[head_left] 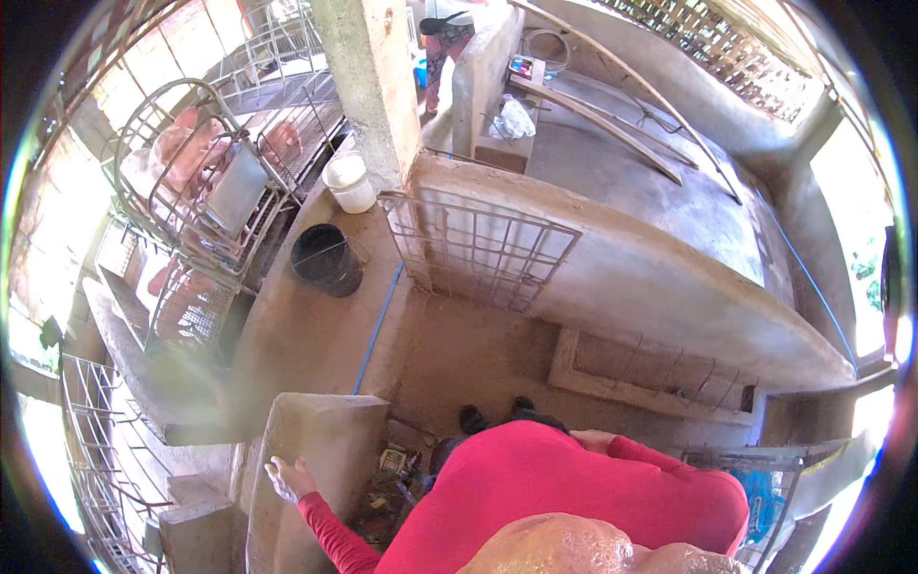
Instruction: Preparing and opening a bag of animal feed in a piggery.
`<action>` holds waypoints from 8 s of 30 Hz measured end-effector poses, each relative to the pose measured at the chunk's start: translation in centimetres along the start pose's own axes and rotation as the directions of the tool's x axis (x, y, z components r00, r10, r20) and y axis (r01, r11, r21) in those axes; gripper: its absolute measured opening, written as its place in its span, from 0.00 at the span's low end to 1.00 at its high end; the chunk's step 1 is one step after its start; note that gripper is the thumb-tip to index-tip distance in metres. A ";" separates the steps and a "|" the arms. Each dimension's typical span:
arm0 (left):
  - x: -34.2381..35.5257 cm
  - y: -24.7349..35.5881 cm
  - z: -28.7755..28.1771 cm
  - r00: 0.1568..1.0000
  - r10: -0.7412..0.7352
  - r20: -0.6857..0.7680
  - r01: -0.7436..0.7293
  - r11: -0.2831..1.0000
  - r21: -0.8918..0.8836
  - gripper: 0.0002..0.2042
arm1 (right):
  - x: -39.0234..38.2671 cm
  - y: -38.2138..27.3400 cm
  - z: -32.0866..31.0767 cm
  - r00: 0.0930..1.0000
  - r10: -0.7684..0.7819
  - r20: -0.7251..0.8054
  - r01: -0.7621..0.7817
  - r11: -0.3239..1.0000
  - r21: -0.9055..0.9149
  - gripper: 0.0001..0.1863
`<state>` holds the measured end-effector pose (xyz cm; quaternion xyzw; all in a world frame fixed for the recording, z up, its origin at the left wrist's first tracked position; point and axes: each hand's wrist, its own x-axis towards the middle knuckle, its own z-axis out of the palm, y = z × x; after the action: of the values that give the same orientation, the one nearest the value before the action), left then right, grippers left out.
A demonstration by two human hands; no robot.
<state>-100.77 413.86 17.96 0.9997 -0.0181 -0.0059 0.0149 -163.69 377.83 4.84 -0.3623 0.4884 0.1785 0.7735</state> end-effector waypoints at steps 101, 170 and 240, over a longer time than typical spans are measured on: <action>79.3 48.5 18.3 0.586 0.069 0.807 0.624 0.597 -0.504 0.18 | 59.1 -127.2 -1.5 0.528 -0.540 -0.655 -0.031 0.758 -0.651 0.11; 127.3 184.3 22.4 0.128 0.414 0.901 -0.403 0.852 -0.335 0.13 | 49.0 -177.7 -43.9 0.082 -0.059 -0.995 0.154 0.987 -0.046 0.35; 69.0 322.0 12.9 -0.959 0.099 -0.266 -0.040 -0.975 -0.217 0.07 | 84.5 -220.6 -139.4 0.329 0.055 -0.943 0.057 0.995 0.078 0.19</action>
<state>-43.57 89.29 13.92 0.0147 -0.9852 -0.0934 0.1432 -73.15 120.22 -21.06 -0.3609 0.8539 -0.0887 0.3643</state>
